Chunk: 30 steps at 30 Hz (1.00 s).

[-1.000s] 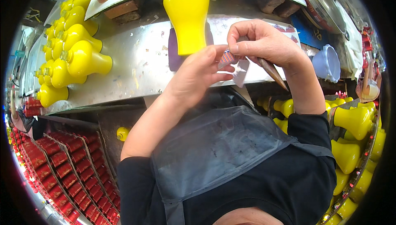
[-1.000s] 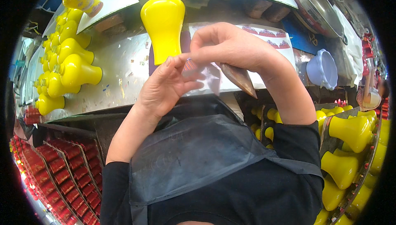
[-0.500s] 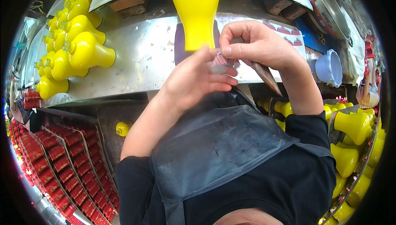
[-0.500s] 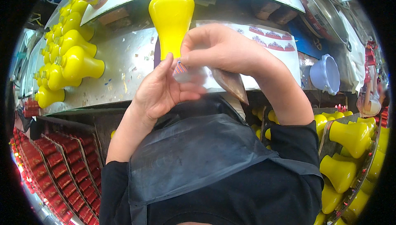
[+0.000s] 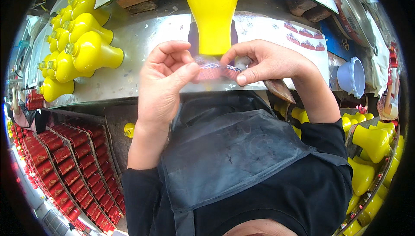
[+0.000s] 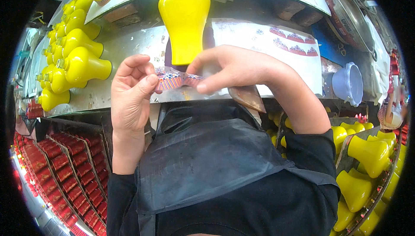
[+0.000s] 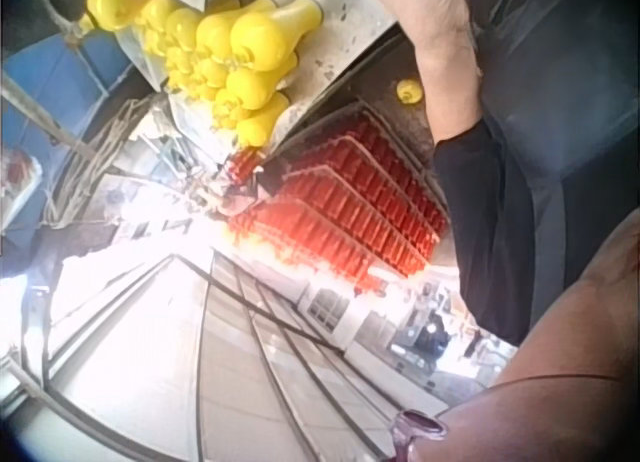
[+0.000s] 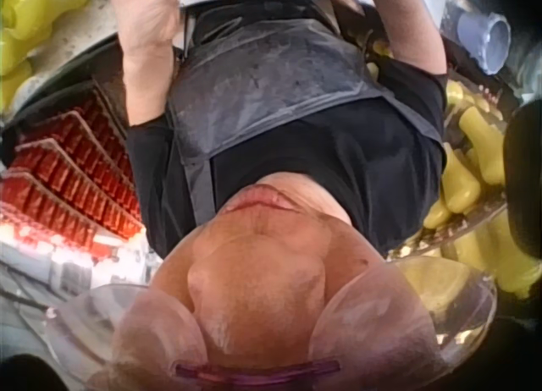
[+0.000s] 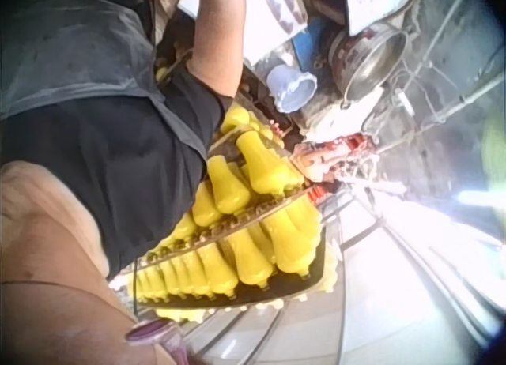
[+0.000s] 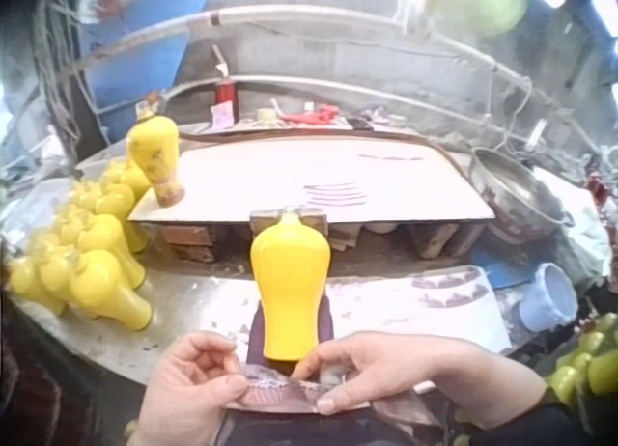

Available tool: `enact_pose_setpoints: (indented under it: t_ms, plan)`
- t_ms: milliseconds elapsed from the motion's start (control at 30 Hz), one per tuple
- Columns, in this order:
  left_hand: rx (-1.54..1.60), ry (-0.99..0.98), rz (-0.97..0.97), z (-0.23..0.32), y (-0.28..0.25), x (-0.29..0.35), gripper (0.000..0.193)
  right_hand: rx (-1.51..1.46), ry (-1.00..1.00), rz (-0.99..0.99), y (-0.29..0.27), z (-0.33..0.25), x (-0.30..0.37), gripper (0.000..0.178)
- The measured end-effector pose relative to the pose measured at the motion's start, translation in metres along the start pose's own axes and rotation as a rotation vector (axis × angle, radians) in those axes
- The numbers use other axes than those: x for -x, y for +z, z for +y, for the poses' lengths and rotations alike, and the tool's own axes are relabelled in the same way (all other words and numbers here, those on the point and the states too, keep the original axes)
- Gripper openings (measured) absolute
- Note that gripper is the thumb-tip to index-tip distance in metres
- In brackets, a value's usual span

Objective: The person applies a decorative label to the neck of a yellow bottle, then places the bottle on a metal workbench. The person then picks up another yellow bottle and applies a label to its base.

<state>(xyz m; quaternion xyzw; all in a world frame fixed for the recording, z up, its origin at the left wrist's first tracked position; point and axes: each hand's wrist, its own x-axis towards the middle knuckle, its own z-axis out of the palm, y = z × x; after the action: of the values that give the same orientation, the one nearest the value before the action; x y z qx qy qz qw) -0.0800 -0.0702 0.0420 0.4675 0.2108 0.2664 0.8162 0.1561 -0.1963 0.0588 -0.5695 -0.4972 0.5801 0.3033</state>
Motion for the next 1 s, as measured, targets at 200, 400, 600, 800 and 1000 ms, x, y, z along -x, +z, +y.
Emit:
enact_pose_setpoints:
  t_ms: [200, 400, 600, 800, 1000]
  plan:
    - [-0.023, 0.049, 0.038, 0.008, -0.017, -0.009, 0.038, 0.056, 0.088, -0.022, -0.014, 0.015, 0.003, 0.045]
    - [-0.052, 0.039, 0.111, 0.006, -0.024, -0.018, 0.039, 0.004, 0.123, 0.157, -0.024, 0.013, 0.011, 0.033]
    - [0.009, 0.061, 0.098, 0.001, -0.034, -0.025, 0.038, -0.094, -0.029, 0.268, -0.024, -0.001, 0.017, 0.028]
    - [0.040, -0.068, 0.140, -0.014, -0.054, -0.041, 0.038, 0.152, 0.017, 0.376, -0.019, 0.005, -0.004, 0.031]
    - [0.009, -0.101, 0.193, -0.014, -0.064, -0.046, 0.033, 0.213, 0.087, 0.368, -0.020, 0.010, -0.003, 0.024]
